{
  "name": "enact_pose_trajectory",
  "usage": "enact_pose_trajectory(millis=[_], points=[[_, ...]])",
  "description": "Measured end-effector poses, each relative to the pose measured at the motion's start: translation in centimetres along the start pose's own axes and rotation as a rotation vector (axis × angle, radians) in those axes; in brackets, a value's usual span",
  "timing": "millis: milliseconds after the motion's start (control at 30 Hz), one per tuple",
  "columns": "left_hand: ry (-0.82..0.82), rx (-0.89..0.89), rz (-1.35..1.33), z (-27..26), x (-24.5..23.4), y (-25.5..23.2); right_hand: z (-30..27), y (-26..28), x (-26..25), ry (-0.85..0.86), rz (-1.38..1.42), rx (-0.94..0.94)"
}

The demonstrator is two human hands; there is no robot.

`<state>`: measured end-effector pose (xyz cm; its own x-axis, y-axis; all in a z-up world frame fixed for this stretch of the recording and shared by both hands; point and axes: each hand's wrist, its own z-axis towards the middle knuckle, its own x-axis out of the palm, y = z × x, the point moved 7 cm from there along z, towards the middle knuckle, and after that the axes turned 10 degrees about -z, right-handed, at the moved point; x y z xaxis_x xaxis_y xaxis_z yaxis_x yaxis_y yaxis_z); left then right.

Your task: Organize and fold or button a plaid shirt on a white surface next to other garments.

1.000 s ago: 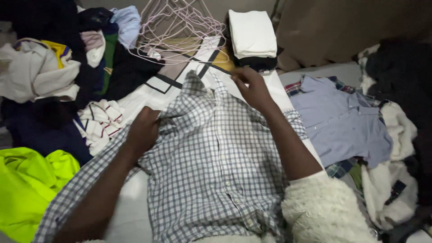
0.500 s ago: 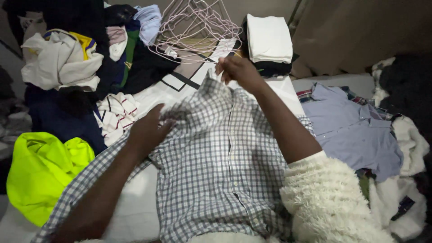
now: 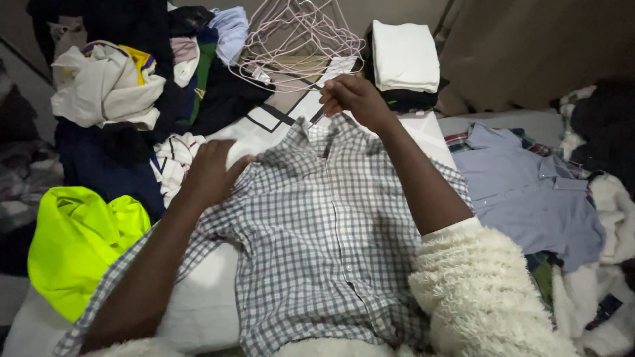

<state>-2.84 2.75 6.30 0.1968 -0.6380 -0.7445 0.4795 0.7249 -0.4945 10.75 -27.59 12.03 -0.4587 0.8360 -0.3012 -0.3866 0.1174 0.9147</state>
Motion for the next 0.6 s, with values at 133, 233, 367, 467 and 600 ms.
enact_pose_trajectory(millis=[133,233,367,467,600], points=[[0.057,-0.048,-0.136,6.0,5.2,1.3,-0.4,2.8,1.0,0.022,-0.071,-0.013],[0.305,-0.222,-0.313,9.6,10.8,2.9,-1.4,3.4,0.5,0.012,-0.087,-0.007],[0.493,-0.366,-0.497,11.8,14.3,1.7,-3.7,3.2,-1.5,0.012,-0.054,0.034],[0.367,-0.294,-0.565,13.2,14.6,1.4,-6.3,2.9,-3.8,-0.035,-0.081,0.075],[0.067,-0.163,-0.556,14.1,11.6,-0.2,-11.4,-2.2,-9.9,-0.204,-0.624,0.264]])
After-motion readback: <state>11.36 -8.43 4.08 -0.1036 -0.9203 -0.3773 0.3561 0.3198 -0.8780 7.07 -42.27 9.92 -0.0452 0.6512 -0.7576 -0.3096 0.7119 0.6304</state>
